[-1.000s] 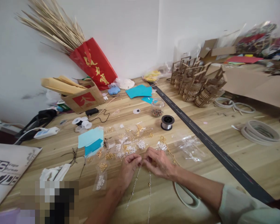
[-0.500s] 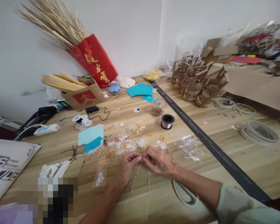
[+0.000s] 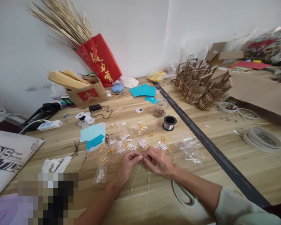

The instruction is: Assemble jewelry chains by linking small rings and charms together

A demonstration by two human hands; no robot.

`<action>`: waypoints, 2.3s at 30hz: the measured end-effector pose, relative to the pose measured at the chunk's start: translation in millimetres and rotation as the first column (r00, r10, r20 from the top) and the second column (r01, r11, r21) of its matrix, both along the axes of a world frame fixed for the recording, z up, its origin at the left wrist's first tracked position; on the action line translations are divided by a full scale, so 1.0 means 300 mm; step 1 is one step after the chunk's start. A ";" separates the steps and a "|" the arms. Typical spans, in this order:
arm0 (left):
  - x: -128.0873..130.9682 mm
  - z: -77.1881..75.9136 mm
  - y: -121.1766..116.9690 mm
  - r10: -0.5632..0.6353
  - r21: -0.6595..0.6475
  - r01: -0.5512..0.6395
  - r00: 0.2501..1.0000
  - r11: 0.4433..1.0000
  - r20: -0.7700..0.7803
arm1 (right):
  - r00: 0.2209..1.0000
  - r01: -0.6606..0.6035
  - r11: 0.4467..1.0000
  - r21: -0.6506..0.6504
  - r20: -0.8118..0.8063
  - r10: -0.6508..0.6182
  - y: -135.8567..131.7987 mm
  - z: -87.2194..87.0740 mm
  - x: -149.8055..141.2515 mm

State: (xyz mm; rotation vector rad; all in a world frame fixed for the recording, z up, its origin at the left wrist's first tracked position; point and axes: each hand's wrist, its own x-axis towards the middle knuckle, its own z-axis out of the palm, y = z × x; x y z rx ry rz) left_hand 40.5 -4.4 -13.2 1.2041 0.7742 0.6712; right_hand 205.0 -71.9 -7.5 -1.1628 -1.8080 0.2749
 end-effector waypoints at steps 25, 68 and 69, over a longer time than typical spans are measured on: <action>-0.031 0.052 0.020 0.058 0.042 -0.061 0.996 0.997 0.069 | 0.994 -0.090 0.995 -0.031 0.054 0.091 -0.015 0.022 0.009; -0.317 0.023 -0.388 0.127 0.905 0.426 0.897 0.002 -0.423 | 0.992 -0.125 0.986 -0.109 -0.040 0.121 -0.016 0.017 0.032; -0.315 0.025 -0.387 0.130 0.911 0.412 0.902 0.016 -0.411 | 0.992 -0.125 0.986 -0.111 -0.040 0.122 -0.016 0.017 0.032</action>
